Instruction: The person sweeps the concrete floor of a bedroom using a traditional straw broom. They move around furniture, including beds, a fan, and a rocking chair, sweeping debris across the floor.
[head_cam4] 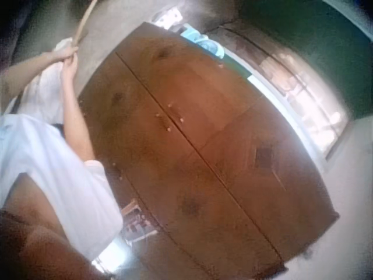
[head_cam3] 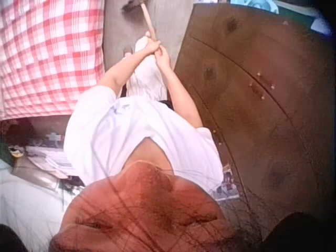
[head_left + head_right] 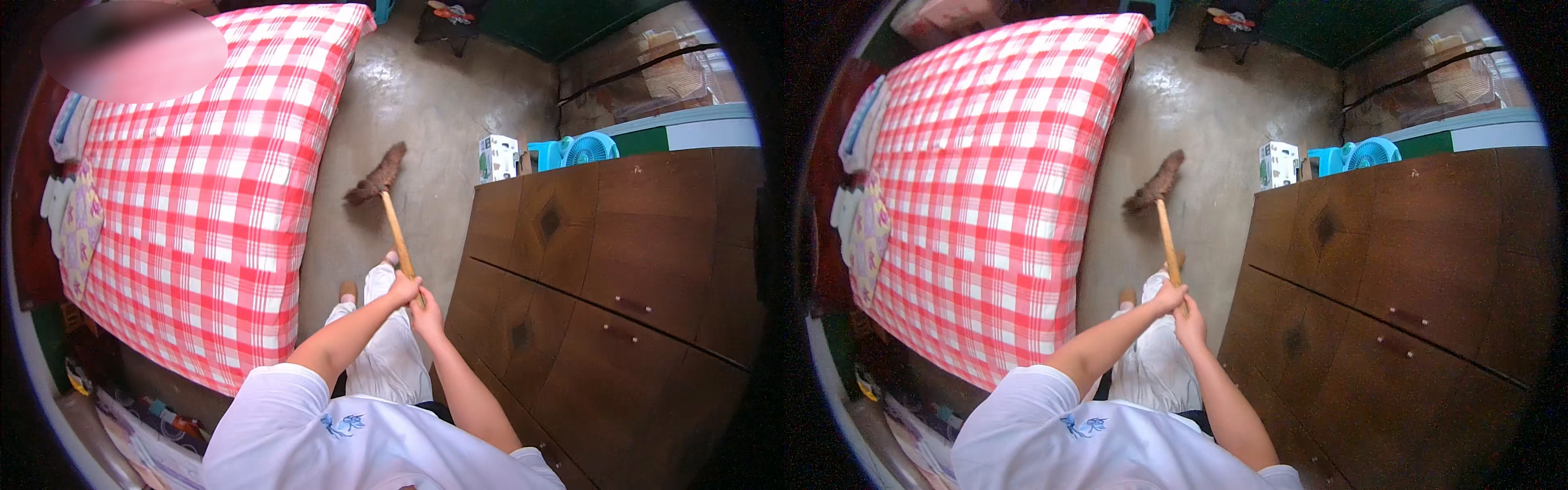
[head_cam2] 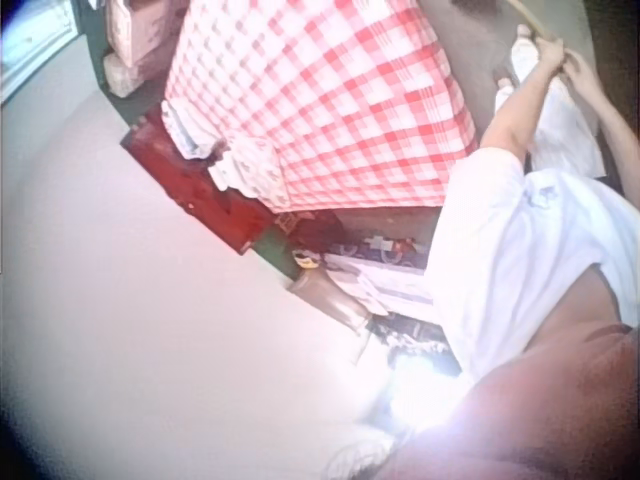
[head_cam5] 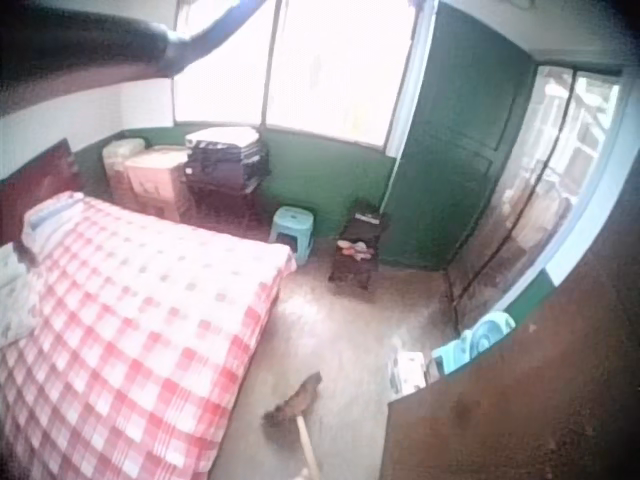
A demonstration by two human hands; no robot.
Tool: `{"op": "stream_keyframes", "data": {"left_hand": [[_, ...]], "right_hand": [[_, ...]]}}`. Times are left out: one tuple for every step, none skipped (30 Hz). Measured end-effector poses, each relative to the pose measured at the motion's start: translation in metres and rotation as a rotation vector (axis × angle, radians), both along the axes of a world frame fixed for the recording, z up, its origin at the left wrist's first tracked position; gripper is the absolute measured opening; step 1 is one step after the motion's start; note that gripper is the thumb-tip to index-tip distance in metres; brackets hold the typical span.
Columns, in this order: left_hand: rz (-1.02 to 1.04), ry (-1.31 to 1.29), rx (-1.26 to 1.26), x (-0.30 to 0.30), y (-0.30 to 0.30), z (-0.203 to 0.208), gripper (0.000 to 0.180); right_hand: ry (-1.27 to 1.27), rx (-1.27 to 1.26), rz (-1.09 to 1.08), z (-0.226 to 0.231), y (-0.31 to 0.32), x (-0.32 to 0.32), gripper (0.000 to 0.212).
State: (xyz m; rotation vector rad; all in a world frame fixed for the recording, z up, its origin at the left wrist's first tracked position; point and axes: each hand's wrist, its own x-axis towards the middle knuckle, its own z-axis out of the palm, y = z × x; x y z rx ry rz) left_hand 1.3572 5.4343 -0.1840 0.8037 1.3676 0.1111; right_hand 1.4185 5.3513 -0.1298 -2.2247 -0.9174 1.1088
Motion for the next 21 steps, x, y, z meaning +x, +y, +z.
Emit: {"op": "stream_keyframes", "data": {"left_hand": [[0.038, 0.138, 0.099, -0.002, 0.022, -0.029, 0.044], [0.048, 0.025, 0.07, 0.002, 0.05, -0.031, 0.036], [0.008, 0.121, 0.056, 0.01, 0.078, -0.017, 0.034], [0.05, 0.121, -0.01, 0.004, 0.101, -0.035, 0.038], [0.014, 0.18, -0.077, 0.005, 0.119, -0.047, 0.045], [-0.019, 0.234, -0.135, 0.015, 0.139, -0.052, 0.056], [0.05, 0.182, -0.174, 0.033, 0.148, -0.048, 0.056], [0.116, 0.13, -0.212, 0.053, 0.154, -0.042, 0.056], [0.161, 0.089, -0.272, 0.065, 0.147, -0.038, 0.057], [0.067, 0.102, -0.182, 0.066, 0.144, -0.063, 0.059], [0.003, 0.066, -0.044, 0.08, 0.137, -0.065, 0.064], [0.077, 0.085, -0.105, 0.097, 0.13, -0.076, 0.063], [0.112, -0.015, -0.339, 0.121, 0.127, -0.056, 0.06], [0.093, -0.058, -0.397, 0.137, 0.132, -0.036, 0.056], [0.078, -0.074, -0.367, 0.147, 0.127, -0.051, 0.053], [0.083, -0.002, -0.362, 0.163, 0.144, -0.012, 0.051], [0.031, -0.007, -0.362, 0.175, 0.154, 0.001, 0.041], [-0.009, -0.009, -0.355, 0.18, 0.172, 0.015, 0.034], [-0.051, -0.042, -0.398, 0.181, 0.195, 0.035, 0.039], [-0.056, -0.041, -0.329, 0.185, 0.213, 0.04, 0.039], [-0.055, -0.043, -0.255, 0.186, 0.231, 0.046, 0.04]], "right_hand": [[0.097, -0.036, 0.006, -0.001, 0.035, -0.003, 0.035], [0.179, -0.089, -0.043, -0.002, 0.063, 0.002, 0.035], [0.264, -0.144, -0.095, -0.003, 0.091, 0.011, 0.035], [0.348, -0.231, -0.095, 0.011, 0.126, 0.009, 0.036], [0.328, -0.22, -0.074, -0.012, 0.138, 0.013, 0.036], [0.301, -0.2, -0.049, -0.036, 0.15, 0.025, 0.035], [0.198, -0.202, 0.0, -0.041, 0.157, 0.041, 0.036], [0.095, -0.204, 0.048, -0.044, 0.163, 0.059, 0.036], [-0.001, -0.229, 0.075, -0.043, 0.156, 0.069, 0.036], [-0.026, -0.223, 0.117, -0.027, 0.16, 0.074, 0.036], [-0.062, -0.21, 0.144, -0.013, 0.162, 0.093, 0.036], [-0.095, -0.19, 0.183, 0.008, 0.171, 0.107, 0.037], [-0.09, -0.284, 0.146, 0.024, 0.171, 0.128, 0.038], [-0.095, -0.355, 0.131, 0.041, 0.175, 0.141, 0.039], [-0.089, -0.346, 0.146, 0.053, 0.183, 0.148, 0.039], [-0.095, -0.332, 0.135, 0.057, 0.186, 0.162, 0.04], [-0.102, -0.32, 0.127, 0.06, 0.191, 0.173, 0.04], [-0.089, -0.315, 0.117, 0.069, 0.208, 0.179, 0.04], [-0.075, -0.313, 0.11, 0.08, 0.222, 0.183, 0.04], [-0.059, -0.314, 0.102, 0.087, 0.237, 0.186, 0.04], [-0.061, -0.275, 0.099, 0.093, 0.255, 0.185, 0.04]]}}
